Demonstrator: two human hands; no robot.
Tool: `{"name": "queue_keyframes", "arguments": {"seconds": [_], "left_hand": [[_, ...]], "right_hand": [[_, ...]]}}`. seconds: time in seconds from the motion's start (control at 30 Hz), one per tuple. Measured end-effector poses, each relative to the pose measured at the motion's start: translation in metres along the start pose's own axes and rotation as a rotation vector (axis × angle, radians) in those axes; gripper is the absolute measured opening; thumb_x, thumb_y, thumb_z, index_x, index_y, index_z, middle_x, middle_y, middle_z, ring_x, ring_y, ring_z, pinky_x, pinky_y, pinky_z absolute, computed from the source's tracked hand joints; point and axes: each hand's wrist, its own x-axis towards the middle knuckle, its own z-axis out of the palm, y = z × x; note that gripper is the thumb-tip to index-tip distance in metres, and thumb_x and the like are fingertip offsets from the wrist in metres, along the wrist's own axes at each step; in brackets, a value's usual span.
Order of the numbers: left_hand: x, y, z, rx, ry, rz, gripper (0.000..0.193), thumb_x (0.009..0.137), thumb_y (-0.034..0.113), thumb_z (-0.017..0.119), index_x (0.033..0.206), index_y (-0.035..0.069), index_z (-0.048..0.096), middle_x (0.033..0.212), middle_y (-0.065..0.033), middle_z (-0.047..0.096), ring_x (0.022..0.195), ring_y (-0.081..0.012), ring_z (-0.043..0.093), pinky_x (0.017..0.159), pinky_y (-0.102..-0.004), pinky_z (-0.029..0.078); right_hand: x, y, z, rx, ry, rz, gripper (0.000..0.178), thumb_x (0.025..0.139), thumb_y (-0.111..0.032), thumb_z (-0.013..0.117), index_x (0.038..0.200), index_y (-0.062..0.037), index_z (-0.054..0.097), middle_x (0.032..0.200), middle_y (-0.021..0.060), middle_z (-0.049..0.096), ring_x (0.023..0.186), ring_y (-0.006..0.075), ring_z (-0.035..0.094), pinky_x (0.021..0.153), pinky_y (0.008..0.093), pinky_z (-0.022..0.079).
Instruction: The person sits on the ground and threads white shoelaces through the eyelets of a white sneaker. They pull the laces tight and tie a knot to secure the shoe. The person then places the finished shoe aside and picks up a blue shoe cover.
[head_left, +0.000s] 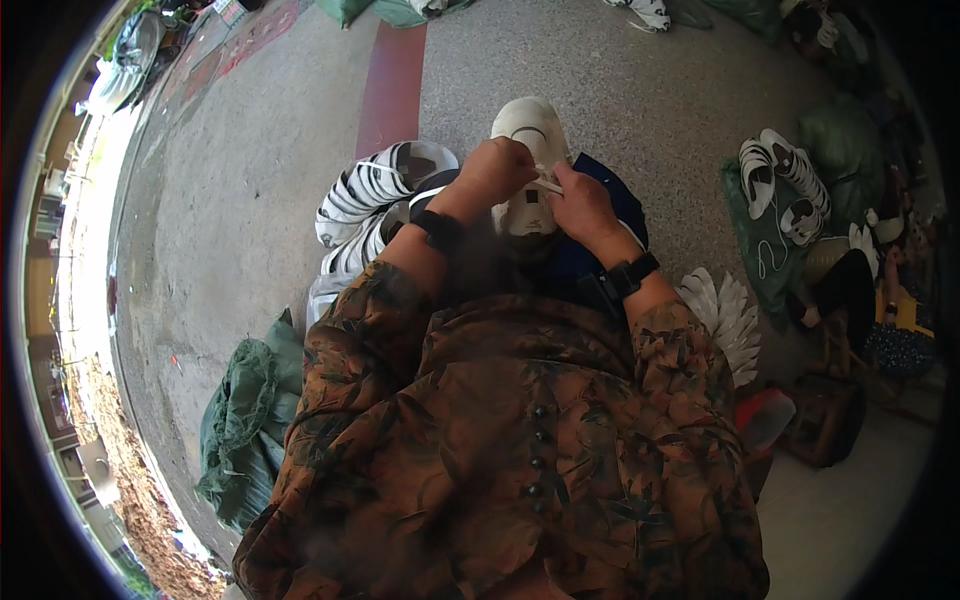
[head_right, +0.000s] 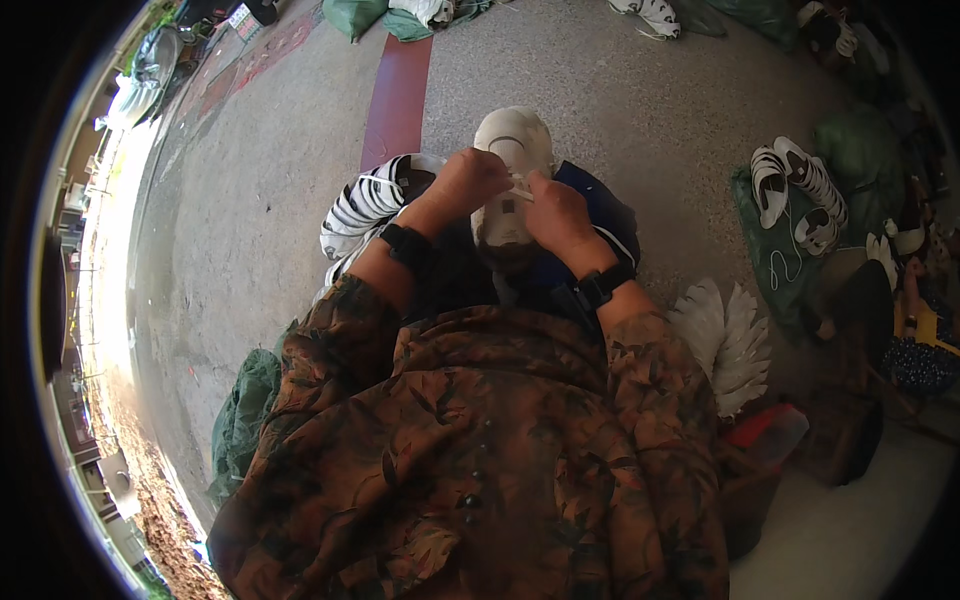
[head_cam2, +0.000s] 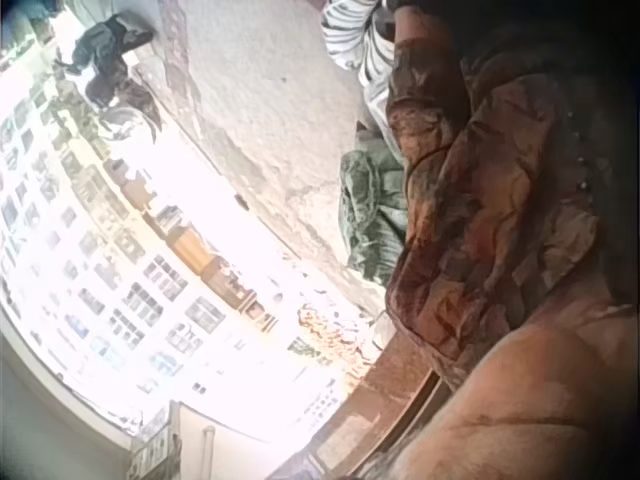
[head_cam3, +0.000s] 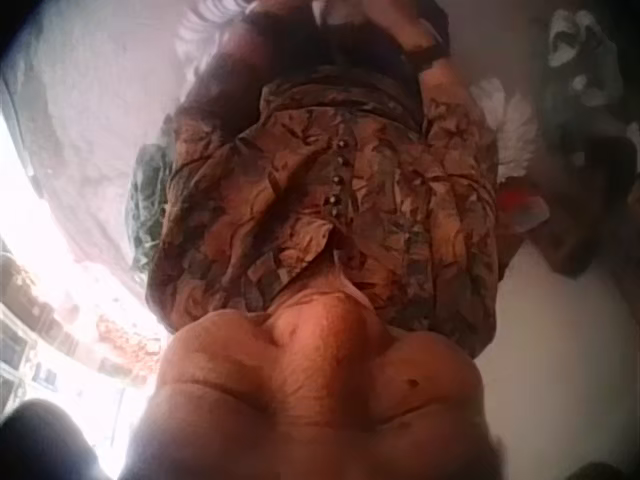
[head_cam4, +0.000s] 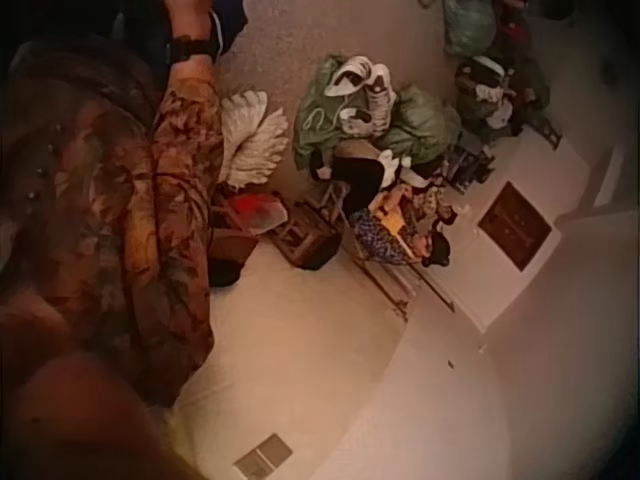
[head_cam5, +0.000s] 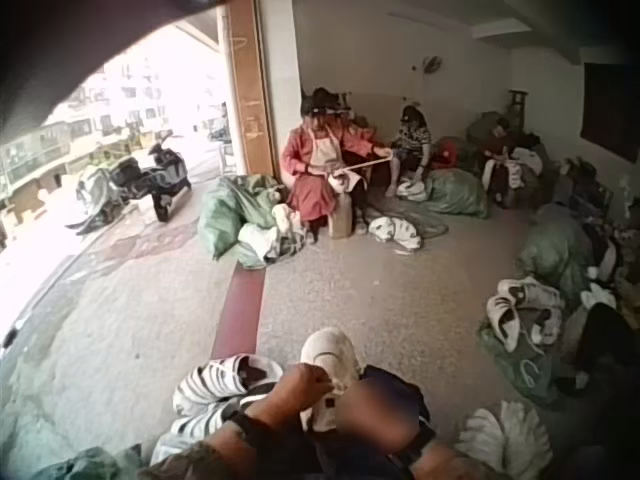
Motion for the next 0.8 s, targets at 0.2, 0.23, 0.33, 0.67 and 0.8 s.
{"name": "queue_keyframes", "arguments": {"seconds": [0.2,0.23,0.33,0.67,0.8], "left_hand": [[-0.005,0.042,-0.051,0.259,0.09,0.141,0.005,0.075,0.013,0.059,0.071,0.012,0.058,0.074,-0.006,0.057,0.067,-0.0288,0.061,0.059,-0.0374,0.05],[-0.008,0.041,-0.056,0.298,0.077,0.194,0.004,0.074,0.012,0.059,0.07,0.011,0.057,0.073,-0.0058,0.055,0.067,-0.0279,0.061,0.056,-0.0361,0.049],[-0.017,0.028,-0.061,0.293,0.097,0.298,0.004,0.072,0.011,0.058,0.069,0.01,0.057,0.073,-0.0051,0.055,0.067,-0.0274,0.061,0.055,-0.0366,0.049],[-0.042,0.023,-0.048,0.242,0.221,0.318,0.008,0.067,0.009,0.058,0.073,0.013,0.062,0.071,-0.0031,0.055,0.067,-0.0238,0.059,0.057,-0.0357,0.05],[-0.051,0.016,-0.045,0.265,0.205,0.266,0.007,0.069,0.01,0.059,0.074,0.013,0.062,0.069,-0.0034,0.055,0.067,-0.025,0.06,0.06,-0.0365,0.05]], "right_hand": [[0.005,0.005,-0.017,-0.185,0.051,-0.226,0.013,0.077,-0.011,0.059,0.088,-0.0054,0.055,0.072,0.0184,0.062,0.074,0.037,0.063,0.064,0.0454,0.05],[0.006,0.011,-0.017,-0.275,0.056,-0.313,0.007,0.077,-0.009,0.057,0.084,-0.0063,0.056,0.07,0.0165,0.062,0.072,0.0352,0.064,0.061,0.0435,0.051],[0.009,0.03,-0.016,-0.353,0.141,-0.497,0.005,0.08,-0.007,0.054,0.084,-0.0099,0.056,0.06,0.0129,0.057,0.057,0.031,0.06,0.05,0.0405,0.049],[0.004,0.056,-0.012,-0.333,0.096,-0.501,0.025,0.082,-0.002,0.051,0.104,-0.0095,0.061,0.059,0.0131,0.057,0.054,0.0288,0.06,0.048,0.0378,0.049],[-0.005,0.051,-0.012,-0.31,0.095,-0.524,0.026,0.083,-0.003,0.051,0.106,-0.0094,0.061,0.061,0.0139,0.058,0.053,0.0283,0.059,0.048,0.0376,0.049]]}}
